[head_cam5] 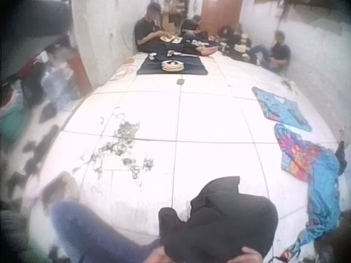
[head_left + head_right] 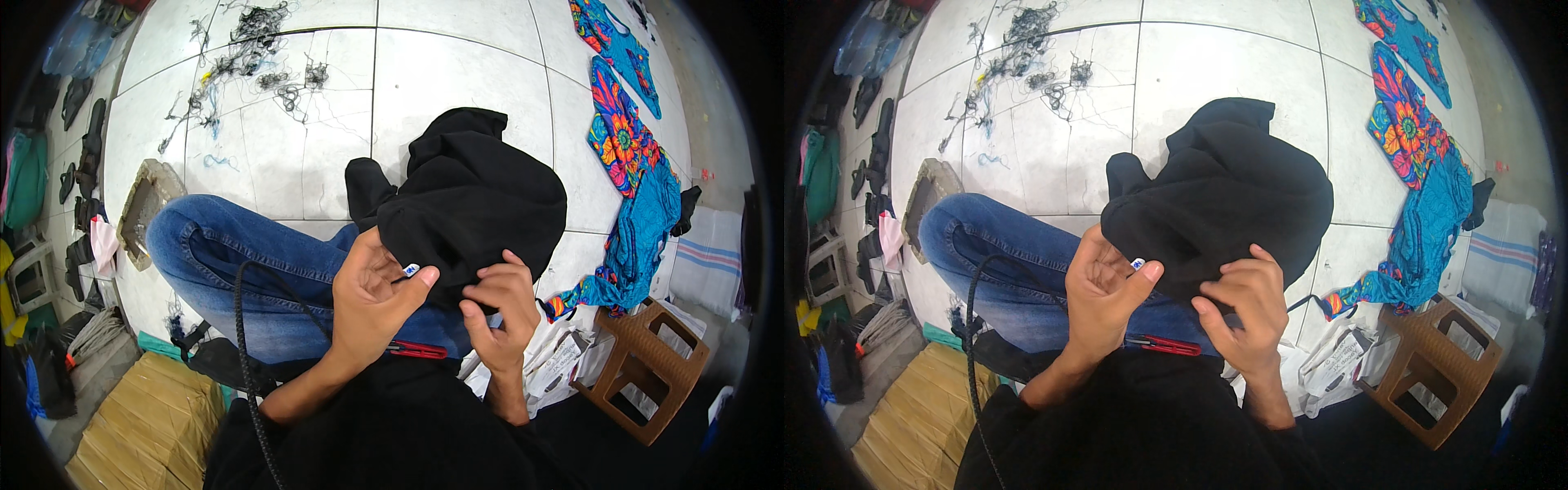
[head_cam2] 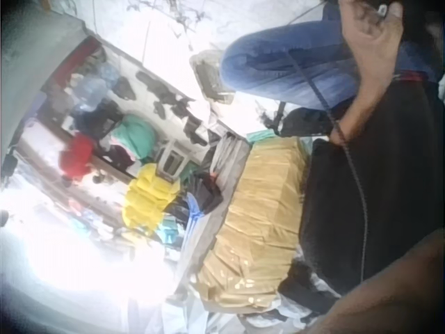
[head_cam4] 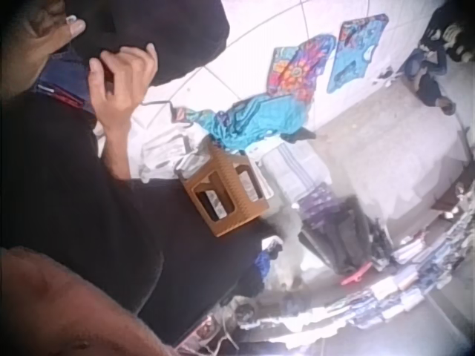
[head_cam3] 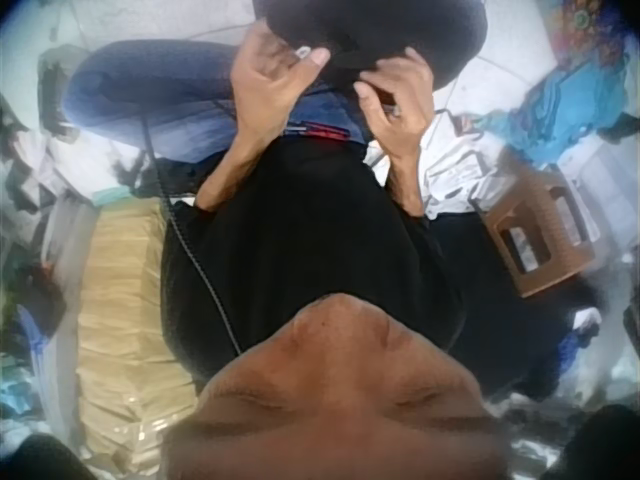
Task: The person sits on the floor and uses red-handled scissors to trim loose threads from a black garment. They repeatedly pull and cut threads along the hem and edges, occasionally adjusting the fabric to reach new areas.
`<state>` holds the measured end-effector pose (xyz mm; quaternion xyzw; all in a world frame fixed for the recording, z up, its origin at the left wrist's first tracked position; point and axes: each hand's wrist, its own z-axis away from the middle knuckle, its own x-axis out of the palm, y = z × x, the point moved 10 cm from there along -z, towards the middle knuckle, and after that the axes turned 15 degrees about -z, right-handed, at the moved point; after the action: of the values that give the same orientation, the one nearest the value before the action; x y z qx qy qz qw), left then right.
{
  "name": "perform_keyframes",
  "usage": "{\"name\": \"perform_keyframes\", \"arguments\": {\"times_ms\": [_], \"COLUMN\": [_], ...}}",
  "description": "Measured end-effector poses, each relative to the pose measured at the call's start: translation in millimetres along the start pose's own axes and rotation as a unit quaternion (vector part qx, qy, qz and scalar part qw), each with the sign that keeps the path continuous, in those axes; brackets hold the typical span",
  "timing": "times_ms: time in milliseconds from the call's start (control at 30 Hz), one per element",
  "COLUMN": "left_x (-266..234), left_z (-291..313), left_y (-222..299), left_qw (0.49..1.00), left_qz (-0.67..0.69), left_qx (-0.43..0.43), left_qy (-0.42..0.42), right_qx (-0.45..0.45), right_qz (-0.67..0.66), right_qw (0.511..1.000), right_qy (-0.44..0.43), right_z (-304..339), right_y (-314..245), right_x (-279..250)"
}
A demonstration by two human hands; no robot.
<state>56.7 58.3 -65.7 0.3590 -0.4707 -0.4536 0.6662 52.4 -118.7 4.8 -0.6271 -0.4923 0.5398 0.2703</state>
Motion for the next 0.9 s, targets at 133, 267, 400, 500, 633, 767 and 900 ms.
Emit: {"name": "perform_keyframes", "arguments": {"times_ms": [133, 267, 400, 500, 633, 767, 900], "left_x": [5, 8, 8, 7, 10, 12, 15], "left_z": [1, 3, 2, 2, 2, 2, 1], "left_y": [3, 5, 5, -3, -5, -9, -5], "left_qw": [1.000, 0.999, 0.998, 0.997, 0.996, 0.995, 0.995], "left_qz": [-0.008, -0.023, -0.048, -0.034, 0.000, 0.005, 0.024], "left_qx": [-0.017, -0.028, -0.042, -0.070, -0.086, -0.087, -0.083], "left_qy": [-0.004, -0.014, -0.018, -0.031, -0.032, -0.047, -0.056], "right_qx": [0.060, 0.118, 0.170, 0.207, 0.253, 0.264, 0.262], "right_qz": [-0.057, -0.143, -0.162, -0.189, -0.272, -0.301, -0.307], "right_qw": [0.993, 0.981, 0.971, 0.959, 0.927, 0.915, 0.914], "right_qy": [0.078, 0.062, 0.050, 0.040, 0.043, 0.047, 0.048], "right_z": [-8, -21, -22, -19, -14, -13, -13], "right_y": [-3, 6, 16, 24, 32, 33, 34], "right_x": [-6, 8, 17, 19, 24, 24, 25]}}
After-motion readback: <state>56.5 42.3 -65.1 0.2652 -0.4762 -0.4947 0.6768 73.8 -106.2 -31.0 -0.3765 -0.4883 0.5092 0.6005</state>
